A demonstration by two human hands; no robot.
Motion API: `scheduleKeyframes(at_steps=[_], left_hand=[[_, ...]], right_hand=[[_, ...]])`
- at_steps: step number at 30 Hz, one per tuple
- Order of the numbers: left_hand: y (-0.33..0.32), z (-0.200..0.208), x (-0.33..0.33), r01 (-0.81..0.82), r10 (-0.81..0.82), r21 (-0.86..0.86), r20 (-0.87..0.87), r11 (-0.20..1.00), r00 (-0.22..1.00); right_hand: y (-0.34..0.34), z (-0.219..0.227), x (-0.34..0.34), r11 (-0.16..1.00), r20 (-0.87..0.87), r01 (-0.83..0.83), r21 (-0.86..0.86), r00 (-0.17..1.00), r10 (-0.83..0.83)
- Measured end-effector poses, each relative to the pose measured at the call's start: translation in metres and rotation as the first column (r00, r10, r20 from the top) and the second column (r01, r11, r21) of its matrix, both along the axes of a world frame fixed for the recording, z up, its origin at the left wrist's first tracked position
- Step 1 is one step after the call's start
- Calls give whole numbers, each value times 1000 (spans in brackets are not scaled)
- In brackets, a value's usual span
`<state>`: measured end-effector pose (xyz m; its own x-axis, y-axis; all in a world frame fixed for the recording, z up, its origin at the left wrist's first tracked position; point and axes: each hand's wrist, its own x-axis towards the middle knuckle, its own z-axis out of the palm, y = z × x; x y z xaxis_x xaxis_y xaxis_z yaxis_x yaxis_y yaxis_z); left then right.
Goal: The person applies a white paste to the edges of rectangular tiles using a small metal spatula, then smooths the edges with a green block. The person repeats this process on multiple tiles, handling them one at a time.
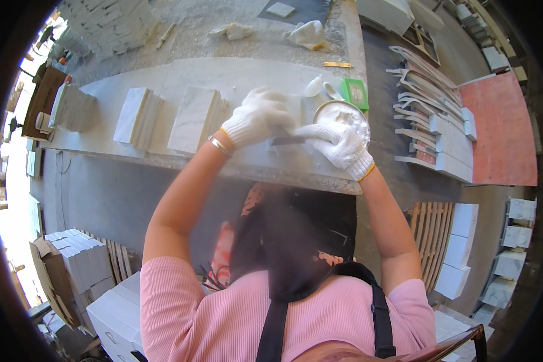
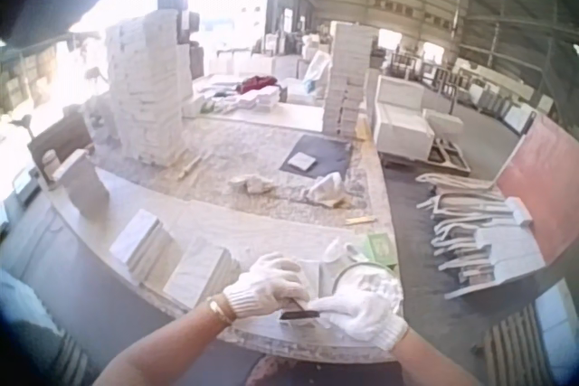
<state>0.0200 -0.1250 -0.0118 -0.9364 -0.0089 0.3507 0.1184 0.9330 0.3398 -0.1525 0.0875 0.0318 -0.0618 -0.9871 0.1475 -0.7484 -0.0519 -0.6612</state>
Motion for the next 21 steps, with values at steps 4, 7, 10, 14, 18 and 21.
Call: scheduleKeyframes(at_steps=[4,7,10,14,18,21], left_hand=[[-1,-3,-2,9,-10,-28,-53,1000,999],[0,-4,-3,16,-20,-36,-102,999,995],[0,-4,-4,30,-32,-25,-113,999,993],[0,-2,-4,14,-14,-5,-42,1000,999],[2,0,-3,1,-2,-22,-68,1000,998],[3,3,-2,-6,6,-1,-62,1000,998]], right_hand=[[15,3,0,998,50,45,53,998,-48],[19,5,3,998,61,58,37,996,-60],[15,7,7,992,100,106,66,989,-113],[16,10,15,985,153,164,58,973,-171],[27,9,27,968,134,244,-55,963,-235],[34,7,36,952,79,300,-65,952,-294]])
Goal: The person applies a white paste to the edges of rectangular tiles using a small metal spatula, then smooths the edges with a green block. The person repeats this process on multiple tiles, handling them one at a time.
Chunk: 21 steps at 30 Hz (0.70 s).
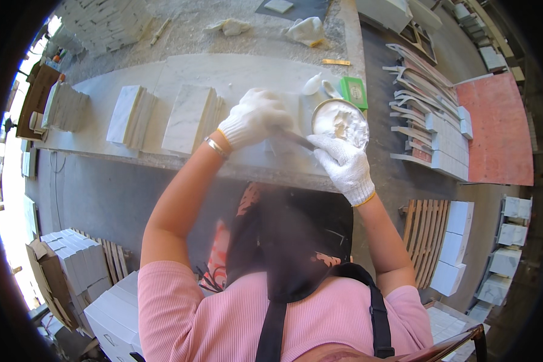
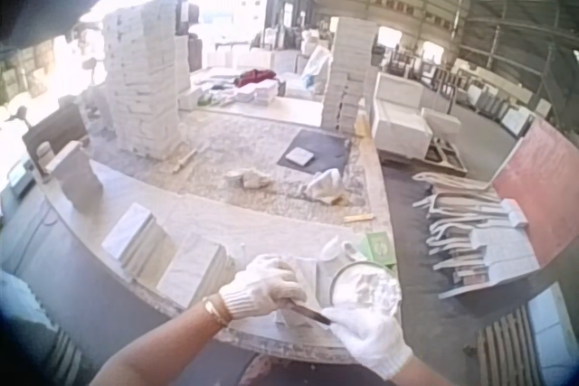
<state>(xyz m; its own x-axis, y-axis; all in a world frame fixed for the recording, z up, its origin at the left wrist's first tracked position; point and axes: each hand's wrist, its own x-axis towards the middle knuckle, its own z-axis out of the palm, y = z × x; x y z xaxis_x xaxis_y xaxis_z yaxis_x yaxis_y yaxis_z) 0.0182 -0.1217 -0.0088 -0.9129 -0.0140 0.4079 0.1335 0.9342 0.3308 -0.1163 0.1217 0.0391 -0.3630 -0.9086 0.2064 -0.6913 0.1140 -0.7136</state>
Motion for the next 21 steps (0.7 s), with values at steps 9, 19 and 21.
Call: scheduleKeyframes(at_steps=[9,19,21], left_hand=[[4,4,3,-43,38,34,124,999,992],[4,5,2,-52,49,28,96,998,994],[4,4,2,-52,50,24,84,998,995]], right_hand=[[7,-2,20,988,-82,154,-11,985,-154],[3,-15,39,953,1,287,-99,958,-288],[2,-14,41,950,-26,292,-107,955,-296]])
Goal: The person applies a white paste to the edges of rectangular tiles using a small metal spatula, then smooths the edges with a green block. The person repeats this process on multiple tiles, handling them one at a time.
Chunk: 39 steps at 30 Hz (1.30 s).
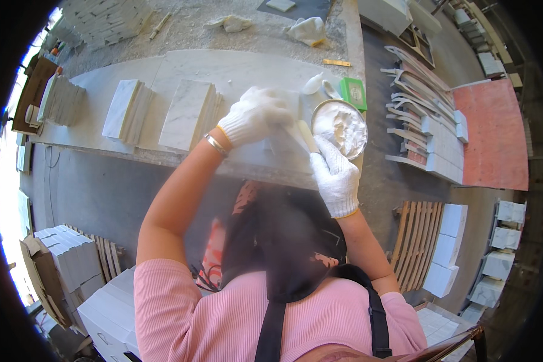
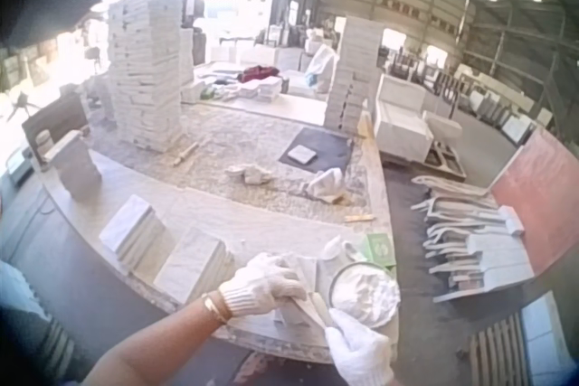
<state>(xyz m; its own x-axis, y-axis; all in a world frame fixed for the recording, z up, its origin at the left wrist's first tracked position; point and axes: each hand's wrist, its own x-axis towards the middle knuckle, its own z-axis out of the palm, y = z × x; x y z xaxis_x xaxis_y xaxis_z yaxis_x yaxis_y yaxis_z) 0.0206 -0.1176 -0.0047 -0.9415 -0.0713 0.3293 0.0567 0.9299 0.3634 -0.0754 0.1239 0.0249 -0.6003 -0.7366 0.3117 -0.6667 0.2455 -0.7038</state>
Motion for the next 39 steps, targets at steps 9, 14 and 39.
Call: scheduleKeyframes(at_steps=[9,14,39], left_hand=[[-1,-8,0,-14,15,-9,56,1000,998],[-1,-7,-1,1,-1,-15,4,1000,1000],[-1,-7,-1,3,-2,-28,7,1000,1000]], right_hand=[[9,0,6,996,192,53,70,979,-66],[-3,-2,12,995,200,64,72,977,-77],[-11,0,7,1000,-97,10,-7,995,-11]])
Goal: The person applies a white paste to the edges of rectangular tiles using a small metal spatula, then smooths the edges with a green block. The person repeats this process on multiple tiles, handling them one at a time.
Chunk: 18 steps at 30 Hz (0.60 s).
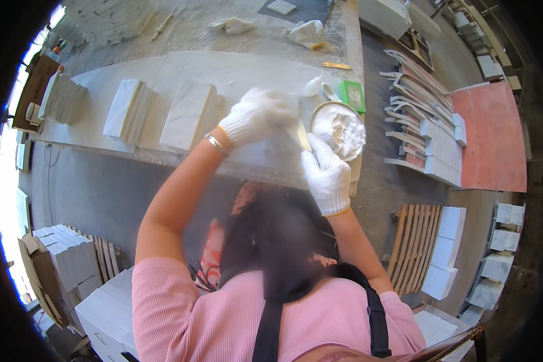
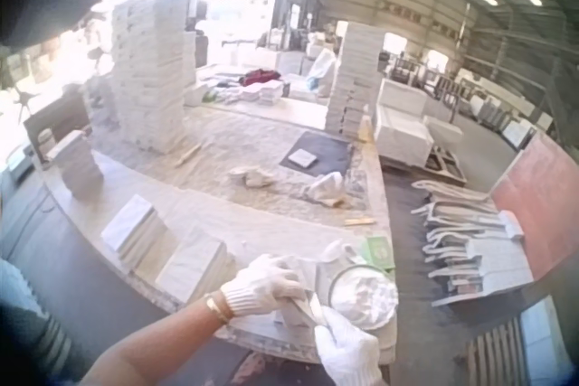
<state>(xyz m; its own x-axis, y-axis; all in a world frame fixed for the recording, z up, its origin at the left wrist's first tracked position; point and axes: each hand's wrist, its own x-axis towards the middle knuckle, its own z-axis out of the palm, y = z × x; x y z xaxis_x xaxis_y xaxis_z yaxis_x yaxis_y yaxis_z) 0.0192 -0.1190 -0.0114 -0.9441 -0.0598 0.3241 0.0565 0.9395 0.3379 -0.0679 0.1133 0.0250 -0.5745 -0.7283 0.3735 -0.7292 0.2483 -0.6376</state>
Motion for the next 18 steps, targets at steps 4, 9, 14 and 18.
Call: scheduleKeyframes(at_steps=[4,9,14,18], left_hand=[[0,-1,1,-18,18,-7,10,1000,1000],[1,-1,-1,-38,38,-65,-5,997,999],[4,25,6,-69,87,-131,132,989,987],[23,56,19,-293,261,62,306,954,915]], right_hand=[[4,-6,-2,997,142,22,69,989,-32],[3,-2,-1,996,61,18,83,998,-24],[22,21,-28,992,506,90,86,854,-121],[69,42,-44,994,826,49,-97,561,53]])
